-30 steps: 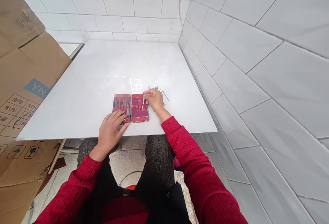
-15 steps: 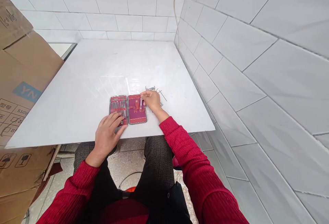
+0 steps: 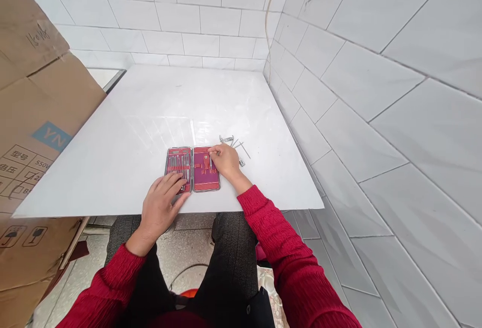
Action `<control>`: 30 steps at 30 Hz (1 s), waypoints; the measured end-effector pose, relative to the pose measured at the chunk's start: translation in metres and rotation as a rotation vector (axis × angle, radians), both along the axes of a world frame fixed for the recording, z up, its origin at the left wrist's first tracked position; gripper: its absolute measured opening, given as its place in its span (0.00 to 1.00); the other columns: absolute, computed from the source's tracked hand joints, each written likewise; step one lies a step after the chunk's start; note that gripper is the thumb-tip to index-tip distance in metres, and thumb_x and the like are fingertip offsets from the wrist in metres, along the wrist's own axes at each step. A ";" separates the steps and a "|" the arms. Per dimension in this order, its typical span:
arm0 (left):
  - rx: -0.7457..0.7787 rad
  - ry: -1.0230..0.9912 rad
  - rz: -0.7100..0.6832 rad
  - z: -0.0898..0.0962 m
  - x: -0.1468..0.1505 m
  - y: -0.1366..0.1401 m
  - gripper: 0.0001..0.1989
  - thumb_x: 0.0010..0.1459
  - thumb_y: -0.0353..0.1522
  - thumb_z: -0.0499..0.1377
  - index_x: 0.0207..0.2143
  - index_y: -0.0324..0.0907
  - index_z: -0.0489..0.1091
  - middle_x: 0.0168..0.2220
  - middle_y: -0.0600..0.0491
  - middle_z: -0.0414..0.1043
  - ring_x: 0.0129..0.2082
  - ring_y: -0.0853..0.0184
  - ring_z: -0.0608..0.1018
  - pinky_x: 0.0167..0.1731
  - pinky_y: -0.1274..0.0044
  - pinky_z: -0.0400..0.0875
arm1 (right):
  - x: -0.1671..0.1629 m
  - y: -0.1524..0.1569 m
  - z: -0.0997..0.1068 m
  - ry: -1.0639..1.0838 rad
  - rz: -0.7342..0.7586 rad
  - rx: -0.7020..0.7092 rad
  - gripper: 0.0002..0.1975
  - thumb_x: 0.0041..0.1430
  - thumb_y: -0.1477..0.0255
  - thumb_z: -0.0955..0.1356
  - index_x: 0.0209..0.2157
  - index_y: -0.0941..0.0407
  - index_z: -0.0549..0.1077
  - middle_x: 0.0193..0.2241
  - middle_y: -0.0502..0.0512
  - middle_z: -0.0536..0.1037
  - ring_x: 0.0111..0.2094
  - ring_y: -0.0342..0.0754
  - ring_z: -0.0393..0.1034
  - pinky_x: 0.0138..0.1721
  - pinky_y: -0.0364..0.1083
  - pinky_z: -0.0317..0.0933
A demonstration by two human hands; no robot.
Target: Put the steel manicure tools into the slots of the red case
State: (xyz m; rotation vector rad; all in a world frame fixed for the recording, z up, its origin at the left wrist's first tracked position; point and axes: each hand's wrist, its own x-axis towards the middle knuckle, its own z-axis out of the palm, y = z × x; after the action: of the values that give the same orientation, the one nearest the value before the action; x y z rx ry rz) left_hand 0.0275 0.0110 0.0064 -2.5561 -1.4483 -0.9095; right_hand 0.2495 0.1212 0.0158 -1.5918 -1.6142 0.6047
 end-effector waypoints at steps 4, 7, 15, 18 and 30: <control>0.006 0.007 0.005 -0.002 -0.001 0.000 0.14 0.68 0.38 0.56 0.52 0.43 0.71 0.56 0.46 0.74 0.59 0.55 0.72 0.59 0.59 0.65 | -0.001 -0.005 -0.001 -0.089 -0.010 0.023 0.09 0.56 0.72 0.67 0.33 0.52 0.81 0.31 0.50 0.79 0.31 0.46 0.70 0.33 0.45 0.60; 0.001 0.016 0.012 -0.003 -0.001 -0.001 0.14 0.69 0.38 0.55 0.52 0.44 0.71 0.56 0.46 0.74 0.59 0.55 0.72 0.59 0.59 0.65 | -0.002 -0.007 -0.005 -0.154 -0.001 0.051 0.09 0.56 0.73 0.66 0.31 0.52 0.81 0.32 0.50 0.79 0.30 0.46 0.69 0.32 0.45 0.59; -0.013 -0.014 0.002 -0.002 -0.001 -0.002 0.14 0.68 0.37 0.56 0.53 0.44 0.72 0.56 0.45 0.74 0.60 0.53 0.72 0.59 0.57 0.65 | -0.004 -0.013 -0.006 -0.224 0.016 0.094 0.09 0.58 0.74 0.66 0.33 0.52 0.80 0.32 0.51 0.78 0.31 0.47 0.70 0.33 0.46 0.58; -0.004 -0.018 -0.003 -0.001 -0.001 -0.001 0.14 0.68 0.37 0.56 0.52 0.44 0.73 0.55 0.45 0.74 0.59 0.53 0.72 0.59 0.57 0.65 | -0.006 -0.019 -0.004 -0.268 0.035 0.125 0.09 0.59 0.74 0.66 0.32 0.52 0.80 0.31 0.51 0.77 0.33 0.48 0.70 0.34 0.46 0.58; 0.012 -0.129 0.011 0.015 -0.001 -0.009 0.14 0.69 0.37 0.53 0.52 0.44 0.71 0.58 0.44 0.72 0.61 0.54 0.70 0.62 0.53 0.61 | 0.034 -0.021 -0.001 0.049 -0.235 0.334 0.12 0.58 0.67 0.65 0.36 0.56 0.79 0.34 0.54 0.77 0.30 0.46 0.67 0.38 0.46 0.63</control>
State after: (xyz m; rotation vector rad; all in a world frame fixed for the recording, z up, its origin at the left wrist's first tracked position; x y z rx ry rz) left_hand 0.0263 0.0023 0.0217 -2.5207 -1.4828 -1.0968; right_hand 0.2833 0.1005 0.0148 -1.4735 -1.3820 0.2328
